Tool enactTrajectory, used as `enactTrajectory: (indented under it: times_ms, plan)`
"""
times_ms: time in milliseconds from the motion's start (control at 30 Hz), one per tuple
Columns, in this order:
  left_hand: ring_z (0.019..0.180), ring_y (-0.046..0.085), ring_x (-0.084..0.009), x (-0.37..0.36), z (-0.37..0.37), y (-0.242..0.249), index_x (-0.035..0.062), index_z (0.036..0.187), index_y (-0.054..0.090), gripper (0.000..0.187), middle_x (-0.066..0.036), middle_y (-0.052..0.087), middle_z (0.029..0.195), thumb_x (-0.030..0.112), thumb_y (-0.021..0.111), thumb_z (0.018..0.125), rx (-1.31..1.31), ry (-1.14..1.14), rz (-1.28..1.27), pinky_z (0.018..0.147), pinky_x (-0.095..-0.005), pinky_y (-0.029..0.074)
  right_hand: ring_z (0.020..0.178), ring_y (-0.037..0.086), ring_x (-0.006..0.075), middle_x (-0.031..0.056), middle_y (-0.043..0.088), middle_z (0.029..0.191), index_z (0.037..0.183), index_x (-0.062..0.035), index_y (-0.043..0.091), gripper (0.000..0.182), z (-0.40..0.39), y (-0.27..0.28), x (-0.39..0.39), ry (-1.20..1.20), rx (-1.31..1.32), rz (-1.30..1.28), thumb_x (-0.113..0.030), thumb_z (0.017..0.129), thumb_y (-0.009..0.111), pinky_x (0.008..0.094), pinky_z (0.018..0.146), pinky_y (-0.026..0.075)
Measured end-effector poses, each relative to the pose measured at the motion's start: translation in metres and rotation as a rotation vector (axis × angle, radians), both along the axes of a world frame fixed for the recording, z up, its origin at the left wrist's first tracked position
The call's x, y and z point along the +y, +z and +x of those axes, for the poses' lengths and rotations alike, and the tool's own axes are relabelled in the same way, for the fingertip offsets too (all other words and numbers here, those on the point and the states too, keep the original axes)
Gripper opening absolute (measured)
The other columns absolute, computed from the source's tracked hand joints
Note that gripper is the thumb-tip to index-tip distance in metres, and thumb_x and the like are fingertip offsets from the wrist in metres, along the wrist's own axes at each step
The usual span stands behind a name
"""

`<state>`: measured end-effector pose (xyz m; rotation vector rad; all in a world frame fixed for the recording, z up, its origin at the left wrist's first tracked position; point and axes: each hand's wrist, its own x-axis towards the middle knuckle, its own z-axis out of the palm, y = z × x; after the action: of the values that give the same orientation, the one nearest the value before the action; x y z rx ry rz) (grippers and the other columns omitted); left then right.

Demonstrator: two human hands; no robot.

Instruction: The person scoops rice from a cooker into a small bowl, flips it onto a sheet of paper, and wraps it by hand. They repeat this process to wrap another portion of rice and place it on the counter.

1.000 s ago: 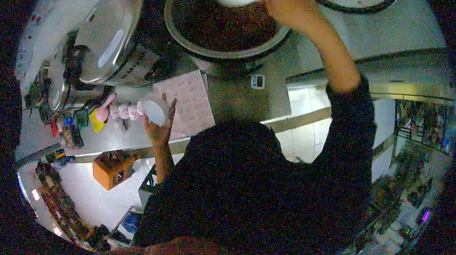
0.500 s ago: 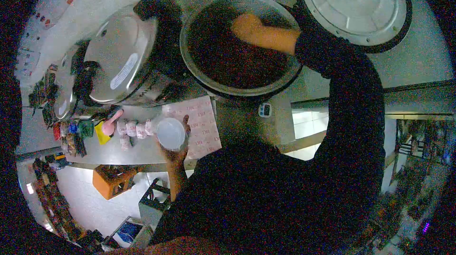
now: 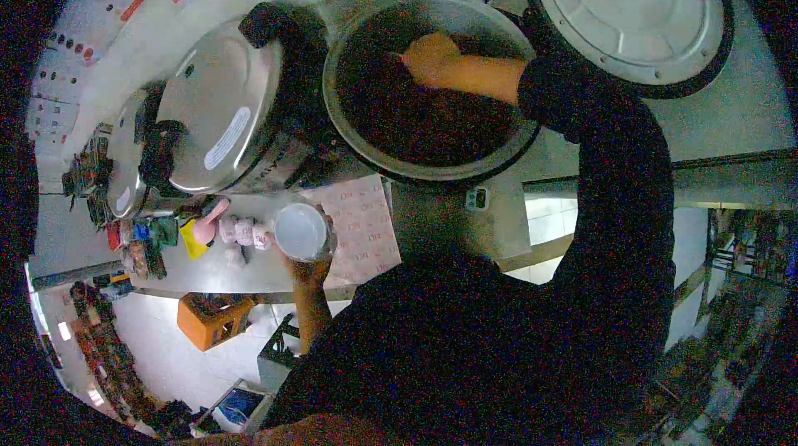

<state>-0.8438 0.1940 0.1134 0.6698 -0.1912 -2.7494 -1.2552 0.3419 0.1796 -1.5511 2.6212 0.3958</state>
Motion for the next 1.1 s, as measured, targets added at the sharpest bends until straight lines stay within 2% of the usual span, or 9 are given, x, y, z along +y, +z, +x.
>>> enactTrajectory:
  times_ms: [233,500,633,733,833,933,967,1000,1100]
  plan:
    - [0.125,0.048,-0.0370,0.003,0.007,-0.005,0.0075,0.143,0.039,0.092,-0.020,0.047,0.142,0.080,0.036,0.086,0.110,-0.038,-0.107,0.109,-0.0517,0.038,0.073,0.070,0.0378,0.0216,0.070,0.080,0.079,-0.0031,0.072,0.019,0.039,0.005,-0.009,0.212,-0.036,-0.034,-0.018,0.078,0.060,0.0488,0.067,0.055]
    - [0.134,0.042,-0.0372,0.008,0.015,-0.014,0.0114,0.148,0.037,0.089,-0.017,0.043,0.147,0.077,0.039,0.088,0.000,-0.034,-0.214,0.112,-0.0530,0.034,0.072,0.068,0.0407,0.0228,0.068,0.075,0.078,-0.0017,0.070,0.032,0.058,0.015,-0.002,0.198,-0.172,-0.099,-0.029,0.086,0.054,0.0530,0.068,0.053]
    - [0.132,0.044,-0.0361,0.017,0.001,0.025,0.0114,0.147,0.037,0.082,-0.016,0.043,0.146,0.070,0.043,0.089,-0.010,-0.014,-0.338,0.111,-0.0561,0.033,0.084,0.068,0.0417,0.0183,0.071,0.083,0.084,-0.0074,0.074,0.039,0.054,0.010,-0.001,0.082,-0.314,-0.215,-0.039,0.089,0.052,0.0524,0.078,0.054]
    - [0.132,0.044,-0.0347,0.017,-0.017,0.058,0.0117,0.145,0.039,0.087,-0.013,0.044,0.146,0.074,0.048,0.085,0.176,-0.083,-0.278,0.110,-0.0561,0.034,0.077,0.065,0.0422,0.0187,0.068,0.080,0.081,-0.0069,0.070,0.033,0.053,0.014,0.010,0.050,-0.444,-0.290,-0.032,0.089,0.051,0.0543,0.072,0.050]
    - [0.134,0.043,-0.0294,0.017,-0.040,0.093,0.0115,0.146,0.039,0.083,-0.009,0.044,0.147,0.074,0.035,0.091,0.176,-0.098,-0.302,0.113,-0.0491,0.033,0.078,0.065,0.0401,0.0177,0.068,0.081,0.080,-0.0052,0.069,0.033,0.031,0.009,0.018,0.099,-0.570,-0.228,-0.031,0.089,0.050,0.0521,0.072,0.049]
    - [0.134,0.044,-0.0254,0.015,-0.072,0.108,0.0116,0.144,0.040,0.075,-0.008,0.045,0.146,0.068,0.031,0.096,0.028,-0.102,-0.533,0.113,-0.0457,0.035,0.067,0.062,0.0372,0.0181,0.067,0.077,0.080,-0.0076,0.069,0.041,0.015,0.012,0.039,0.097,-0.664,-0.386,-0.041,0.094,0.049,0.0492,0.069,0.048]
    - [0.133,0.045,-0.0239,0.017,-0.083,0.120,0.0097,0.144,0.040,0.069,-0.009,0.046,0.145,0.062,0.030,0.100,0.090,-0.099,-0.583,0.112,-0.0434,0.036,0.067,0.062,0.0368,0.0181,0.066,0.076,0.079,-0.0071,0.069,0.041,0.015,0.026,0.046,0.106,-0.648,-0.403,-0.041,0.093,0.050,0.0481,0.069,0.048]
    - [0.124,0.053,-0.0255,0.021,-0.099,0.128,0.0118,0.137,0.048,0.066,-0.008,0.055,0.134,0.064,0.040,0.097,0.012,-0.074,-0.661,0.105,-0.0446,0.043,0.066,0.062,0.0363,0.0181,0.066,0.074,0.079,-0.0066,0.069,0.042,0.012,0.042,0.055,0.116,-0.630,-0.419,-0.041,0.093,0.050,0.0471,0.069,0.048]
    - [0.120,0.055,-0.0248,0.030,-0.136,0.140,0.0105,0.134,0.048,0.059,-0.008,0.056,0.131,0.057,0.046,0.098,-0.036,-0.010,-0.773,0.103,-0.0426,0.045,0.067,0.063,0.0360,0.0188,0.066,0.072,0.077,-0.0046,0.068,0.043,0.016,0.103,0.083,-0.016,-0.608,-0.445,-0.041,0.092,0.052,0.0460,0.069,0.048]
